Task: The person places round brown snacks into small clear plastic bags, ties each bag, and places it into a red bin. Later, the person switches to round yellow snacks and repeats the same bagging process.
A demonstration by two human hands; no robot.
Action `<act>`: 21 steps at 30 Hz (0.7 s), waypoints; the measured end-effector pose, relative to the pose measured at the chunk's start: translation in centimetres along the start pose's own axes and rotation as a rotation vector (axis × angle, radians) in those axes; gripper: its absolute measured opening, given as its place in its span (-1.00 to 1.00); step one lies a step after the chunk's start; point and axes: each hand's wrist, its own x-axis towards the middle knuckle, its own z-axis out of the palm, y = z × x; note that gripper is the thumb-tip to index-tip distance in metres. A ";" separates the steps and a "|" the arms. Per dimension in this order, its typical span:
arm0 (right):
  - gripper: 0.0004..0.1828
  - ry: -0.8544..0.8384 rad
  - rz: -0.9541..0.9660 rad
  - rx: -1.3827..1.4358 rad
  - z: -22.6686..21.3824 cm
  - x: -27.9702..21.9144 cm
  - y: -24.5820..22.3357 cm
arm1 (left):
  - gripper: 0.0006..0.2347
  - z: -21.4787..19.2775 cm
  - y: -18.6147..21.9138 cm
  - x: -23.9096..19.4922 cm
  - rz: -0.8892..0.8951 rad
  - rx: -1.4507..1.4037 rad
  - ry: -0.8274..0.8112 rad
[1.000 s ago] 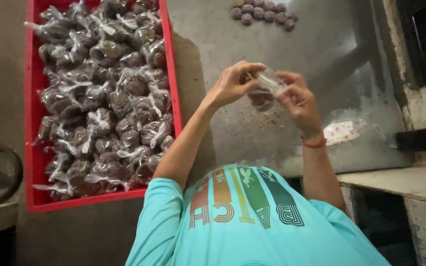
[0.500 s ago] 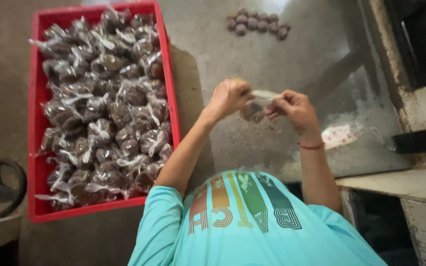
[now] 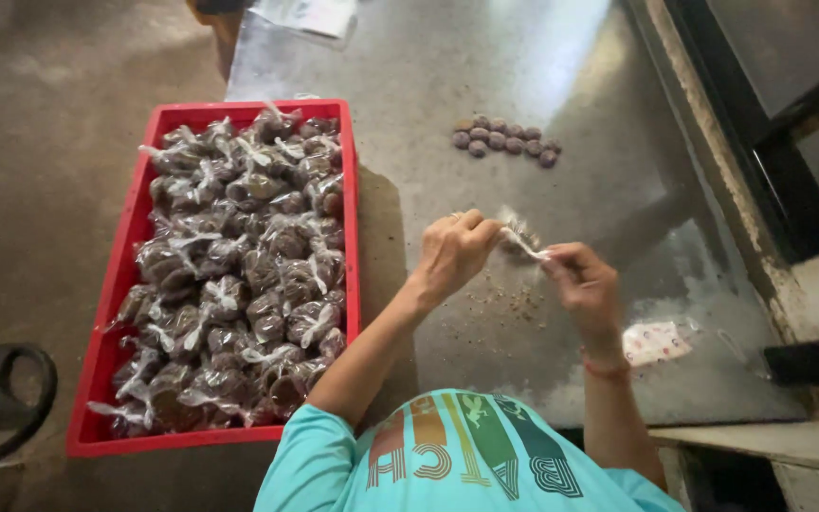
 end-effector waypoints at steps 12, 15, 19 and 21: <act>-0.86 -0.035 -0.464 -0.409 0.7 0.1 1.6 | -0.83 3.1 0.0 -1.3 -0.192 -0.223 -0.630; -0.81 -0.131 -0.096 0.028 0.2 0.2 1.9 | -0.83 3.5 0.6 -1.9 -0.019 -0.223 -0.430; -0.85 -0.066 0.138 0.237 -0.9 0.4 2.9 | -0.86 4.6 1.4 -2.5 0.252 0.101 -0.125; -0.90 -0.093 0.197 0.437 -1.9 1.1 3.5 | -0.85 4.7 1.6 -2.7 0.361 0.119 -0.023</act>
